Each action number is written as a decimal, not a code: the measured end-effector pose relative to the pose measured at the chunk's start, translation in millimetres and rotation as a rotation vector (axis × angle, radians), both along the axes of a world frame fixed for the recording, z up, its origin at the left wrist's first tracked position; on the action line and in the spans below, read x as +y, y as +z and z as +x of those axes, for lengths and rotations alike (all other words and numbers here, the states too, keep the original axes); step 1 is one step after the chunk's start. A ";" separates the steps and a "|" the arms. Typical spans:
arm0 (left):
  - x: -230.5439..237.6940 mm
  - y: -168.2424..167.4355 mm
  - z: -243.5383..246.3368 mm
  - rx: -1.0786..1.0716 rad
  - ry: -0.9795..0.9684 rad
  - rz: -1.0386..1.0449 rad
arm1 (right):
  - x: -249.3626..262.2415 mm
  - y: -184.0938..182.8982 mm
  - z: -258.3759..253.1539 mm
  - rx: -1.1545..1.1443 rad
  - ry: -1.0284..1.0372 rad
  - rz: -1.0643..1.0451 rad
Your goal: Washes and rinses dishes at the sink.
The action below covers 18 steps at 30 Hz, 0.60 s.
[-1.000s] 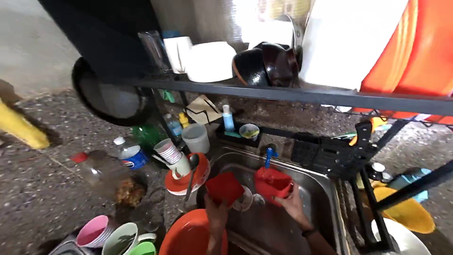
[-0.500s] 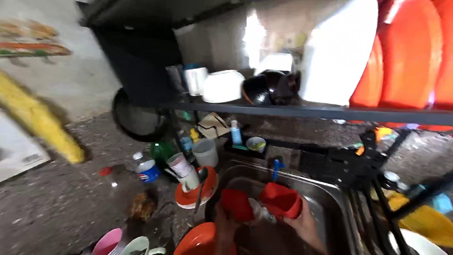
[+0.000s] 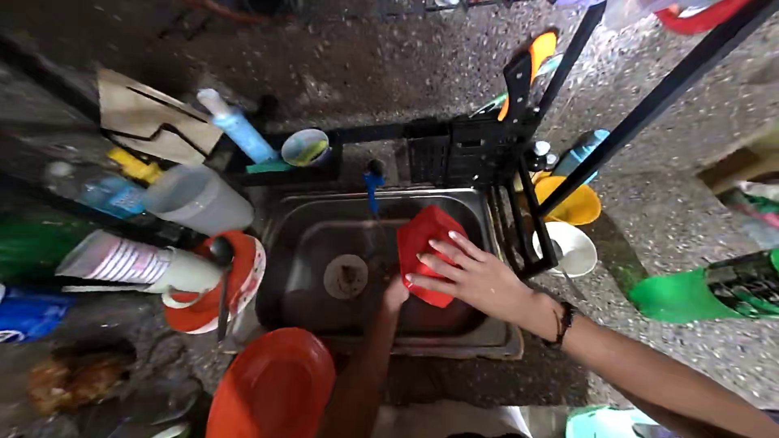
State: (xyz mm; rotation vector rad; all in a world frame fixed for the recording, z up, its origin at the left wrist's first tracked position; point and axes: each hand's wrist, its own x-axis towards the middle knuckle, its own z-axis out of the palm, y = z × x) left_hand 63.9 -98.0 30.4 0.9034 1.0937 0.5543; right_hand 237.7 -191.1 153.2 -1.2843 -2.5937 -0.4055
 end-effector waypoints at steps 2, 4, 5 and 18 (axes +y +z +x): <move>3.6 -1.3 13.9 0.080 0.028 0.032 | -1.9 5.3 5.8 -0.023 -0.010 0.044; 20.5 -37.5 14.0 0.082 -0.047 0.248 | -7.0 7.0 14.5 0.076 -0.048 0.078; 29.2 -41.8 13.3 0.143 -0.056 0.320 | -9.6 5.1 20.6 0.197 -0.074 0.086; -24.0 -4.5 -57.9 0.763 -0.094 0.459 | -55.0 39.9 -1.3 1.117 -0.425 0.371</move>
